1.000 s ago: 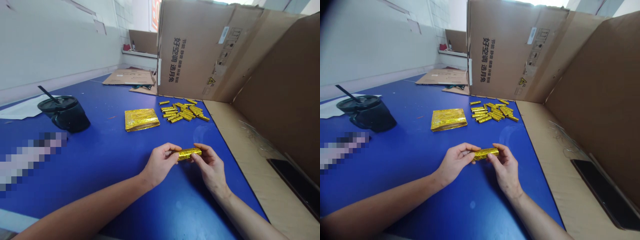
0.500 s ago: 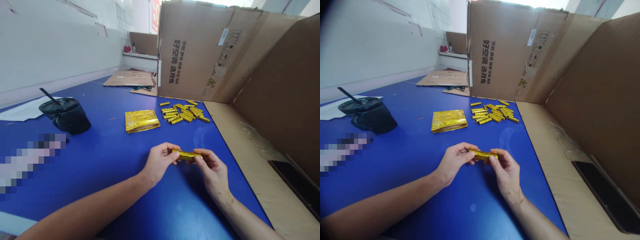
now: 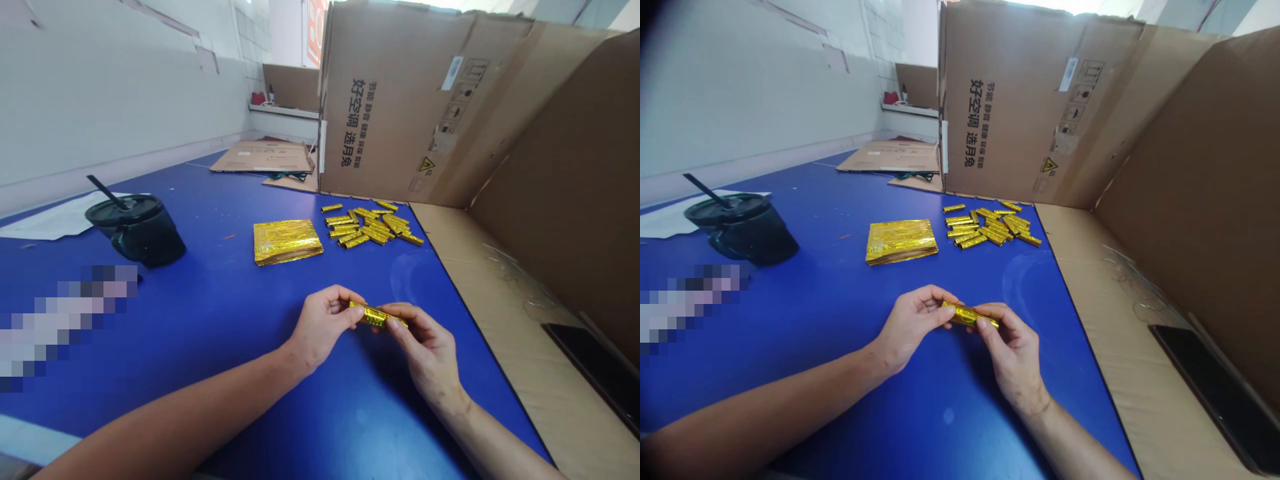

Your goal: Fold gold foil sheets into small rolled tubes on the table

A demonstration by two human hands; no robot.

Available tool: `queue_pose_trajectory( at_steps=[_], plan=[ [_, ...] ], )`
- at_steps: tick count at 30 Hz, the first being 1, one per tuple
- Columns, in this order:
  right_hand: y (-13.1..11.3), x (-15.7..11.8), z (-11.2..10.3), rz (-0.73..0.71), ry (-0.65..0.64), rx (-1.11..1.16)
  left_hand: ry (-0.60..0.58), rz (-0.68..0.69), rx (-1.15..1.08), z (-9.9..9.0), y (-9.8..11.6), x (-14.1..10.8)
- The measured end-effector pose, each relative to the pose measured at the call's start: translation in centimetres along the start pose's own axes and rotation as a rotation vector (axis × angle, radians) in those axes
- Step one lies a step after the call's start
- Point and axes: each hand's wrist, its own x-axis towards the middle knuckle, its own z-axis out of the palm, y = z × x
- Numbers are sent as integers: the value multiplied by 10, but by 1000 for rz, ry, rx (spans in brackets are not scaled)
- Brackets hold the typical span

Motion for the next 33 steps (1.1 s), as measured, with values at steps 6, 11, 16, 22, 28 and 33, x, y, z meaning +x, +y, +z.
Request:
queue_pose_trajectory(
  at_steps=[6,11,16,22,28,33],
  plan=[
    [3,0,1,58,-25,23,-30,-13,-5,0,-2,0],
    [6,0,0,-7,-9,-42,-46,-51,-16,1,-1,-1],
    [7,-2,-1,-97,-51,-159,-31,-66,14,1,-1,-1],
    [6,-4,-1,-203,-123,-272,15,-60,51,0,-2,1],
    [5,-3,0,-131,-106,-223,-40,-57,20,0,-1,-1],
    [5,-2,-1,-105,-71,-163,-59,-57,-11,-1,-2,-1]
  ],
)
